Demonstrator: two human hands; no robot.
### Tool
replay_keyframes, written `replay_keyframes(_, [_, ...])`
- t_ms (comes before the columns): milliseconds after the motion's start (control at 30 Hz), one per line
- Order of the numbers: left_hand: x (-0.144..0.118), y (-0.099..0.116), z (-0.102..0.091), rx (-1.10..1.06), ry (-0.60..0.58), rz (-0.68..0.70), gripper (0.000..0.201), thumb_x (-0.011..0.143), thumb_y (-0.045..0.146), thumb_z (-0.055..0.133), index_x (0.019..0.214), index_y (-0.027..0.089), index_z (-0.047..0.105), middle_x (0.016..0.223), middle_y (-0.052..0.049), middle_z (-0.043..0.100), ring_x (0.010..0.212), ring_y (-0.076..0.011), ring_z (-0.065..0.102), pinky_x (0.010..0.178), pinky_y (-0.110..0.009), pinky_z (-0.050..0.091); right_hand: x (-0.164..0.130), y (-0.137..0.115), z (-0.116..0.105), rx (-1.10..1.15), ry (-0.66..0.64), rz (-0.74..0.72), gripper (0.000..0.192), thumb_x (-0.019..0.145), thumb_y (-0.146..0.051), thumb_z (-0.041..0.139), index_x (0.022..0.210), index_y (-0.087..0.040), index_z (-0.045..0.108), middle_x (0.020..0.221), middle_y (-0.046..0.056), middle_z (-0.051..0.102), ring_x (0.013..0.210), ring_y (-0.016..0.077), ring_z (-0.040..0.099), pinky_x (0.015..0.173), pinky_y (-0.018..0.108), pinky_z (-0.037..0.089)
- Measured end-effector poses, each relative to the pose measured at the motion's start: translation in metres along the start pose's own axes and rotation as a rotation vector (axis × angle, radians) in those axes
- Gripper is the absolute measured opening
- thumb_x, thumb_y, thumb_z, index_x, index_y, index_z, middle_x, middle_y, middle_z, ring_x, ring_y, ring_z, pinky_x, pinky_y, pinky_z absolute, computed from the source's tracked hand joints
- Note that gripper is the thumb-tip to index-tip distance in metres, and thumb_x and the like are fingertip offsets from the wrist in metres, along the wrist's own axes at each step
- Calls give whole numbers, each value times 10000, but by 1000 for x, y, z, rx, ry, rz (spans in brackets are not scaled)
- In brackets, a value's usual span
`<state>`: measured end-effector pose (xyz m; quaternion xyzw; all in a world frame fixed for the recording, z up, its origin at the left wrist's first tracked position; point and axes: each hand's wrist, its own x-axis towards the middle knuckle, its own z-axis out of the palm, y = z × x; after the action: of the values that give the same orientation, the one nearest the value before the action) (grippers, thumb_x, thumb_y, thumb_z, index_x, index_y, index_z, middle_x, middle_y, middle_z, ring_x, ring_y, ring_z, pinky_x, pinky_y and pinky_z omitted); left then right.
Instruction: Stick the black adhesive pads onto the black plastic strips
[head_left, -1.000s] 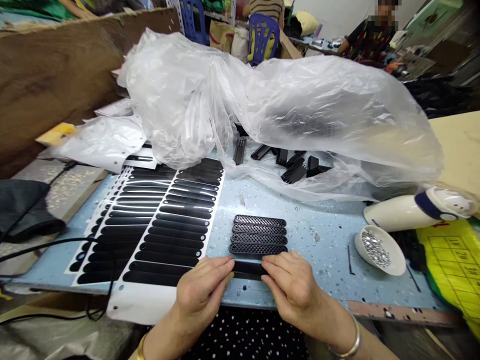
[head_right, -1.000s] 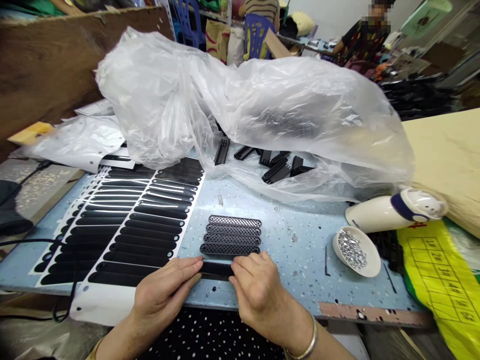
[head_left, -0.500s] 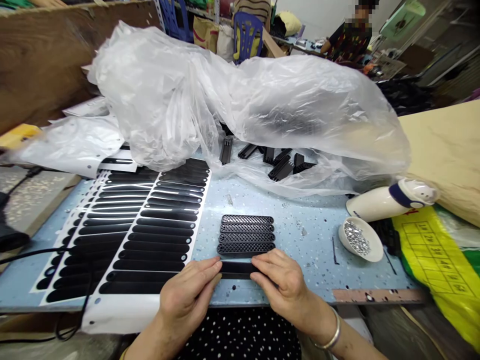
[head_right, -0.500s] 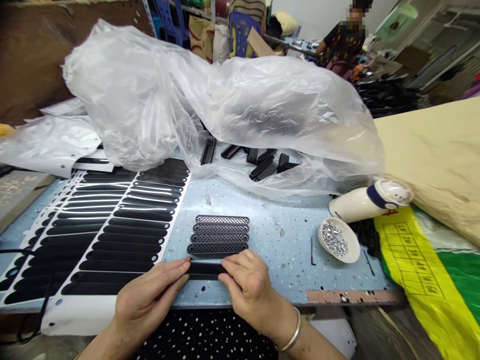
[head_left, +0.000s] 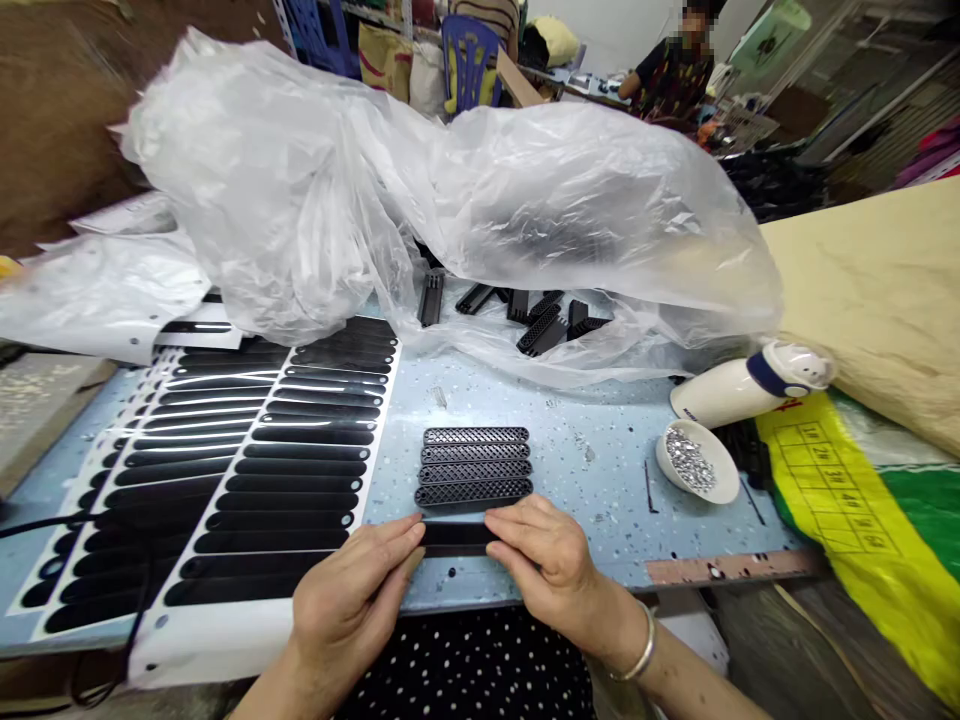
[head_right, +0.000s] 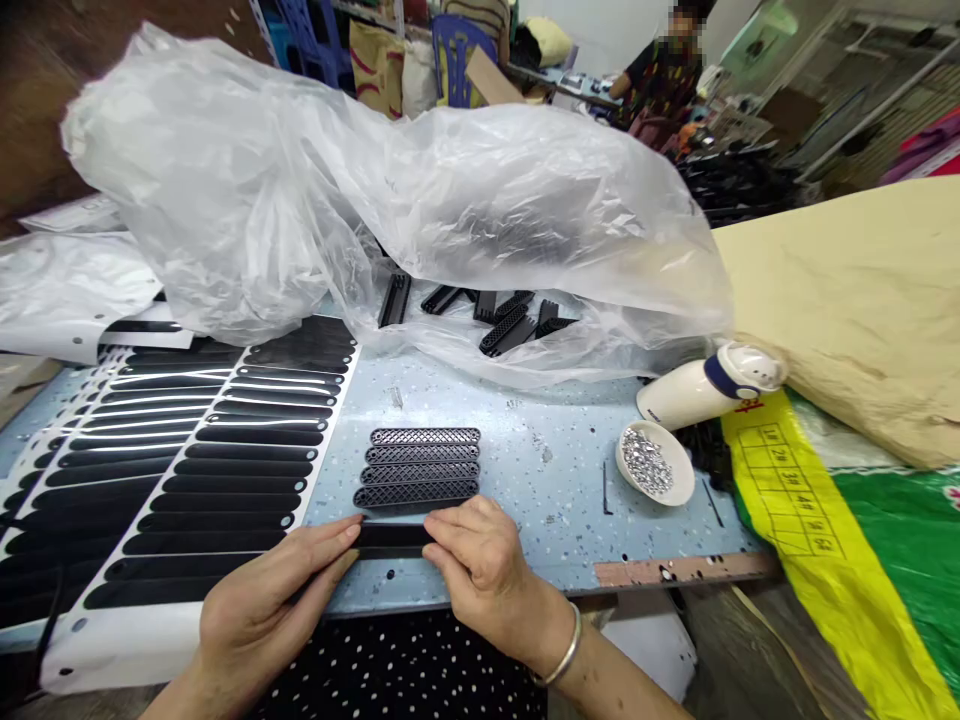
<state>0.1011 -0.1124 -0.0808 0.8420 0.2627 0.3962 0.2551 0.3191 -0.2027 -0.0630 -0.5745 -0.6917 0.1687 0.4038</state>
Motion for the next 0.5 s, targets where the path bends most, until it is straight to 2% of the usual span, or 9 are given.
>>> replay_keyframes(133, [1,1,0,8,-4,14,229,883,98,612,1087,168,688,996,-69,772,888,-172,746,822,-258,614,-6,0,1,-87,-19,-65,337,897,-56,561,1221,-114,636,1073,123,714,895,241,630,743,437,536])
replay_keyframes(333, [-1,1,1,22,-4,22,218,899,112,600,1094,167,680,1006,-72,770,895,-168,744,836,-264,611,-8,0,6,-166,20,-145,355,889,-15,551,1233,-75,610,1099,151,705,987,266,629,784,450,544])
replay_keyframes(500, [1,2,0,92,-23,15,197,919,144,581,1092,158,676,994,-64,770,878,-154,745,838,-240,599,-11,-3,2,-181,38,-112,347,894,-78,599,1241,-82,593,1131,155,691,998,262,635,810,446,542])
